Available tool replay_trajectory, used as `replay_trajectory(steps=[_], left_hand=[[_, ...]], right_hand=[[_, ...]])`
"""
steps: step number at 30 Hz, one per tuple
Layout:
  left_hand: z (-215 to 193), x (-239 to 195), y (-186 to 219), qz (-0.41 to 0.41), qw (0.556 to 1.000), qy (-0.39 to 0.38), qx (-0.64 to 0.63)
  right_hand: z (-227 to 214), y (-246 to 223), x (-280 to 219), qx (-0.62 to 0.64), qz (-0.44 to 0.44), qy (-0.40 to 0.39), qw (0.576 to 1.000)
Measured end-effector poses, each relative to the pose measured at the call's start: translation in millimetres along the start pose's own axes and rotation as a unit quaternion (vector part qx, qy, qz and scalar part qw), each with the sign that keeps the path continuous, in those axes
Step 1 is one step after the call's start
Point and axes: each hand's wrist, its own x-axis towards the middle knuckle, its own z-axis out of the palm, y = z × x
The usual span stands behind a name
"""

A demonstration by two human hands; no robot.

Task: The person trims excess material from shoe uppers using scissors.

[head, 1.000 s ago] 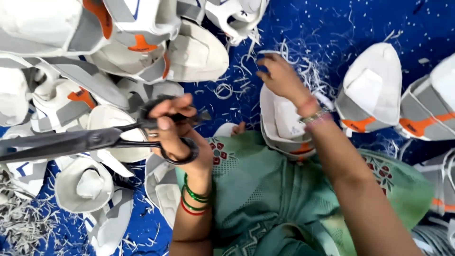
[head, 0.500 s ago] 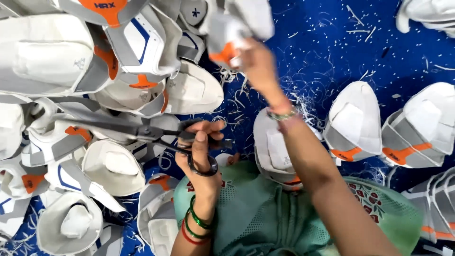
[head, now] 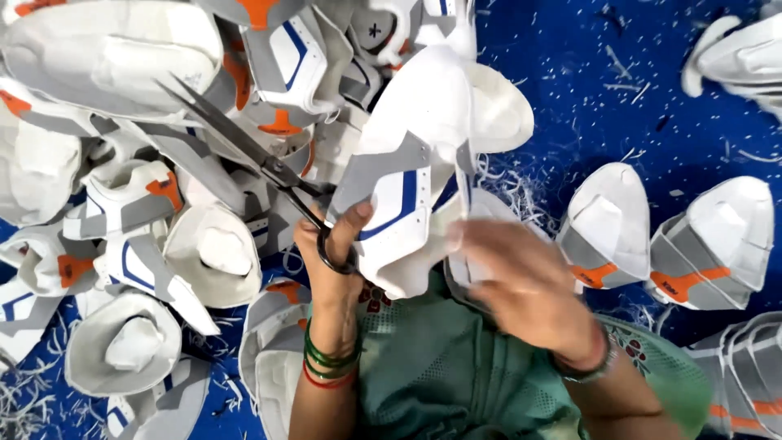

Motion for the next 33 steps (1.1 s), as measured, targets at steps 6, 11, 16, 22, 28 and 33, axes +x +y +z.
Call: replay_trajectory(steps=[6, 11, 16, 22, 28, 33], left_hand=[[2, -8, -8, 0.045, 0.995, -0.089, 0.026], [-24, -4, -25, -0.025, 0.987, -0.133, -0.085], [-13, 5, -28, -0.064, 0.990, -0.129, -0.008], [-11, -19, -56, 0.006, 0.952, -0.109, 0.286], [16, -19, -31, -0.137, 0.967, -0.163, 0.138], [-1, 1, -24, -0.134, 0.989, -0.057, -0.008]], right_hand=[[14, 3, -3, 0.091, 0.141, 0.484, 0.859], [84, 111, -40, 0.148, 0.133, 0.102, 0.975], [78, 114, -115, 0.506, 0.254, 0.248, 0.786], [49, 28, -86, -0.080, 0.227, 0.181, 0.954], [38, -11, -63, -0.281, 0.024, -0.051, 0.958], [19, -31, -83, -0.280, 0.073, -0.108, 0.951]])
